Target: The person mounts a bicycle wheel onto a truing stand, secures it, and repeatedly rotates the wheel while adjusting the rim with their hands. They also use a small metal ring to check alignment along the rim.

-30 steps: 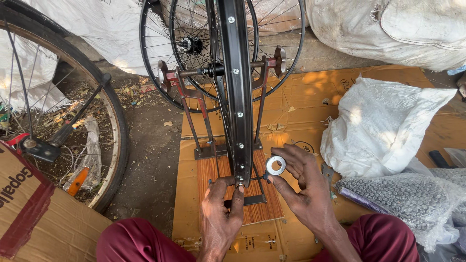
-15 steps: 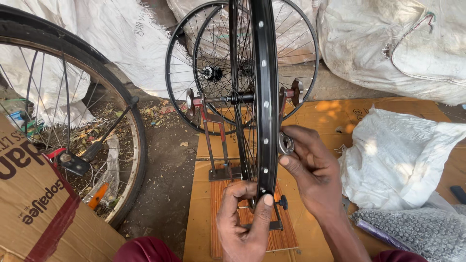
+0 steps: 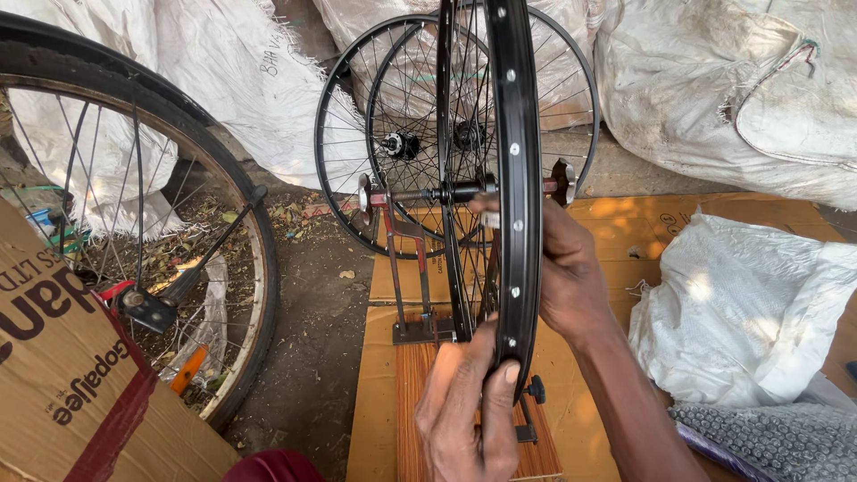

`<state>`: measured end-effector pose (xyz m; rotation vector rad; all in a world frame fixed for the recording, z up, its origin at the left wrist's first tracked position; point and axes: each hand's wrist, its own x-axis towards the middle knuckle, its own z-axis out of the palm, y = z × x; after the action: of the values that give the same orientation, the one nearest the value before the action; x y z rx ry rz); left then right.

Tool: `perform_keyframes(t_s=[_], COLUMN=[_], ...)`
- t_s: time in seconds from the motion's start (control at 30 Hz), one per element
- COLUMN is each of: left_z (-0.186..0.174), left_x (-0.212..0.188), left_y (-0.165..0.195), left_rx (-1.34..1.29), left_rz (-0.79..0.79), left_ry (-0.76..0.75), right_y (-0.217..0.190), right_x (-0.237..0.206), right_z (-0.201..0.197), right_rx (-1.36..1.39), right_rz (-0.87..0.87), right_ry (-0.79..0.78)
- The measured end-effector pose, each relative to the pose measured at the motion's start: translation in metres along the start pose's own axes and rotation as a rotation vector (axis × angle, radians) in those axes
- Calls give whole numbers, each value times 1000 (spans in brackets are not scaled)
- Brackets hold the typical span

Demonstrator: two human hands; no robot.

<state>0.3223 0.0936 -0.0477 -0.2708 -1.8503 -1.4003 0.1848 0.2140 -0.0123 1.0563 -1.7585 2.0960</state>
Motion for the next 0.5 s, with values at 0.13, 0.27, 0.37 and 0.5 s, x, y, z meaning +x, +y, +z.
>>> perform_keyframes(t_s=[0.13, 0.27, 0.37, 0.5], left_z=[5, 6, 6, 2], left_x=[18, 22, 23, 24], left_y=[5, 13, 15, 13], left_rx=[-16, 7, 23, 2], left_rz=[42, -70, -15, -111], left_ry=[1, -3, 25, -52], right_y=[-8, -13, -20, -32], right_x=[22, 40, 40, 36], right_z=[0, 15, 26, 36], right_rx=[318, 184, 114, 32], right_rz=[-2, -28, -130, -162], right_ry=[-16, 130, 99, 166])
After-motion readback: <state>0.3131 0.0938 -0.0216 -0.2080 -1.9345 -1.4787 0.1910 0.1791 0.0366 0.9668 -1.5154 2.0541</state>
